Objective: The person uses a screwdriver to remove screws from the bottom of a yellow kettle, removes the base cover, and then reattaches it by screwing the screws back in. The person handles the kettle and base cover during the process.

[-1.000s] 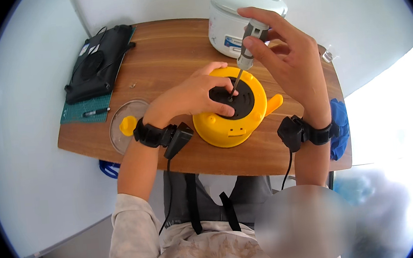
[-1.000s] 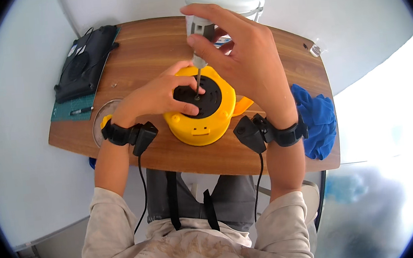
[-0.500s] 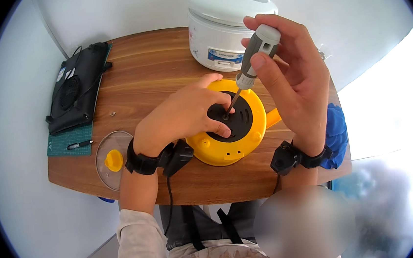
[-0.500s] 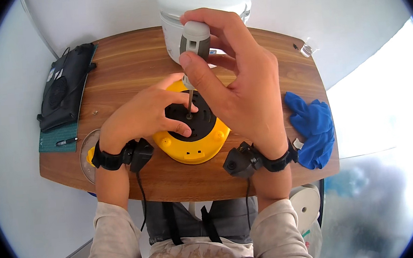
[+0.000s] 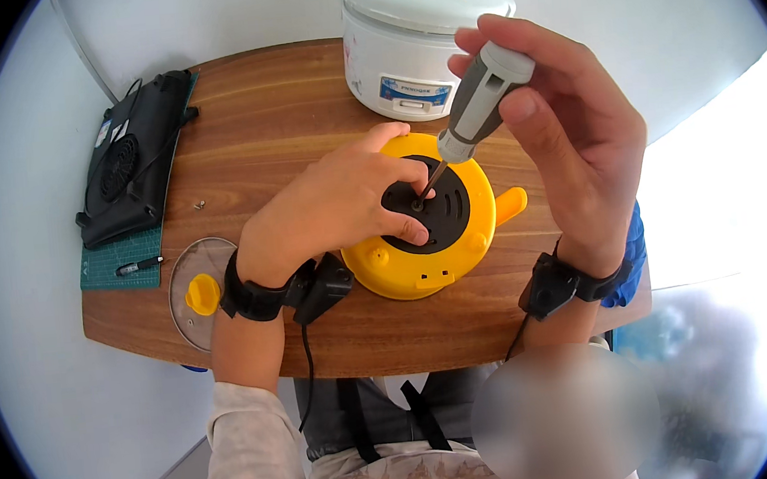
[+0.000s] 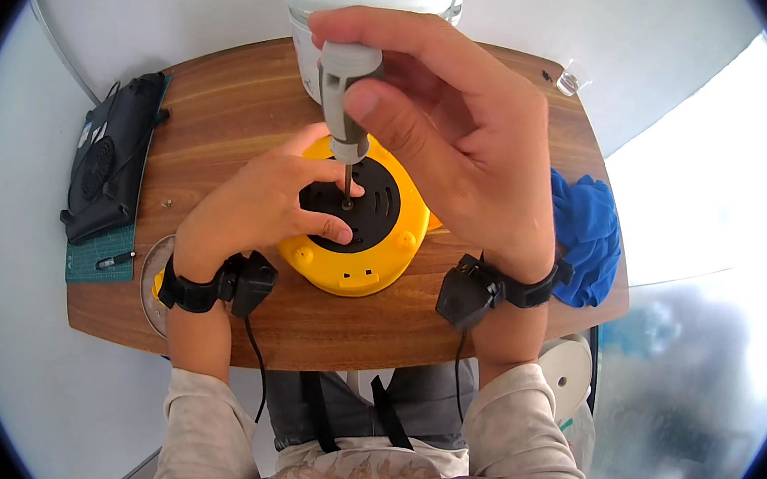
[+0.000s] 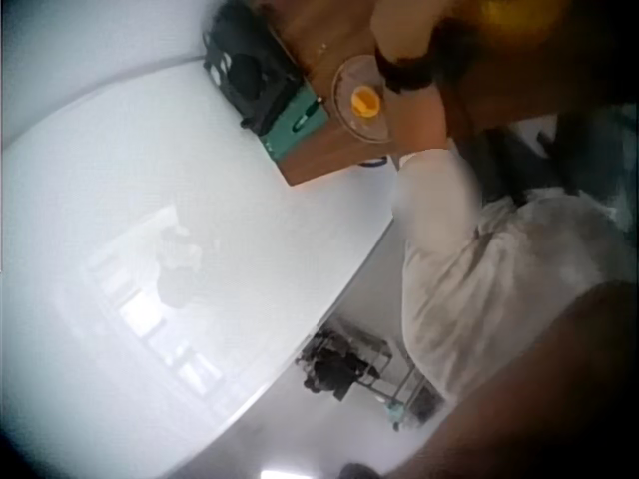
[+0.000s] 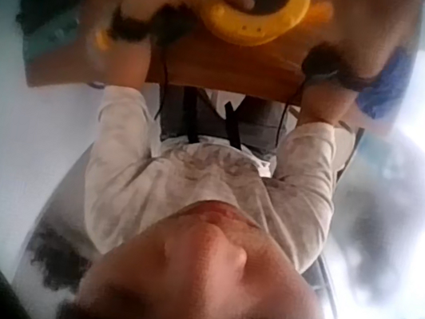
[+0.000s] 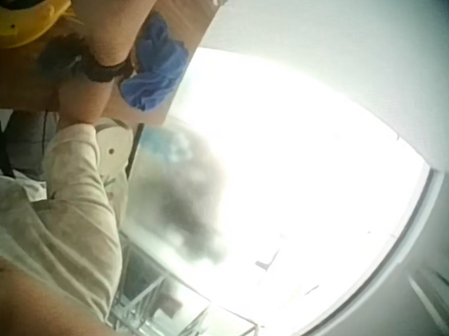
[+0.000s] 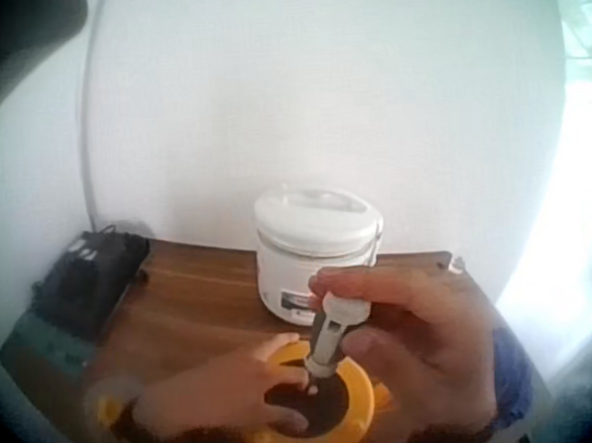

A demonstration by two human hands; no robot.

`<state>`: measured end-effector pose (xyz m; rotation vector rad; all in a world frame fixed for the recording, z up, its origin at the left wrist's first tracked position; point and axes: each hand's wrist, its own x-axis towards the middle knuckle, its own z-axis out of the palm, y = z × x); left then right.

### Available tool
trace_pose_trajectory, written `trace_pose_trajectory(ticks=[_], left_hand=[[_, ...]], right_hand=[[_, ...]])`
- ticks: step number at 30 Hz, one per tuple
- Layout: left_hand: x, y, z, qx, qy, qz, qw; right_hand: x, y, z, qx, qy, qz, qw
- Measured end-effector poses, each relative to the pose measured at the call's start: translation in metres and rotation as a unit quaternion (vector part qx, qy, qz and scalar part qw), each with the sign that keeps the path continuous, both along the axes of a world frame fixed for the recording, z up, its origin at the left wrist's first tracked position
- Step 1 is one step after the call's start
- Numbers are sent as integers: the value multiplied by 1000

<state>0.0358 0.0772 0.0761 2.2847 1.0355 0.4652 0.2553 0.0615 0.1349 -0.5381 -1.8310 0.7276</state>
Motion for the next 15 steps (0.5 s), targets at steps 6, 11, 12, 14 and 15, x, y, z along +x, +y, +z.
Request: trace_pose_trajectory(ticks=[6,11,12,14,15], left_hand=[[-3,1,-1,-8,-2,-17,1000],[-1,-4,10,-40,20,14,999],[-2,-4,10,-55,17,12,998],[-3,-3,7,-26,34,10,999],[-3,-3,5,-12,42,6,999]], right_hand=[[-7,2,-9,143,-22,-69,987],[-13,-2,-4,191,-64,-87,975],[-12,0,-3,183,-58,-42,981],[-7,4,-2,145,-37,69,986],[-8,2,-1,145,-38,67,987]])
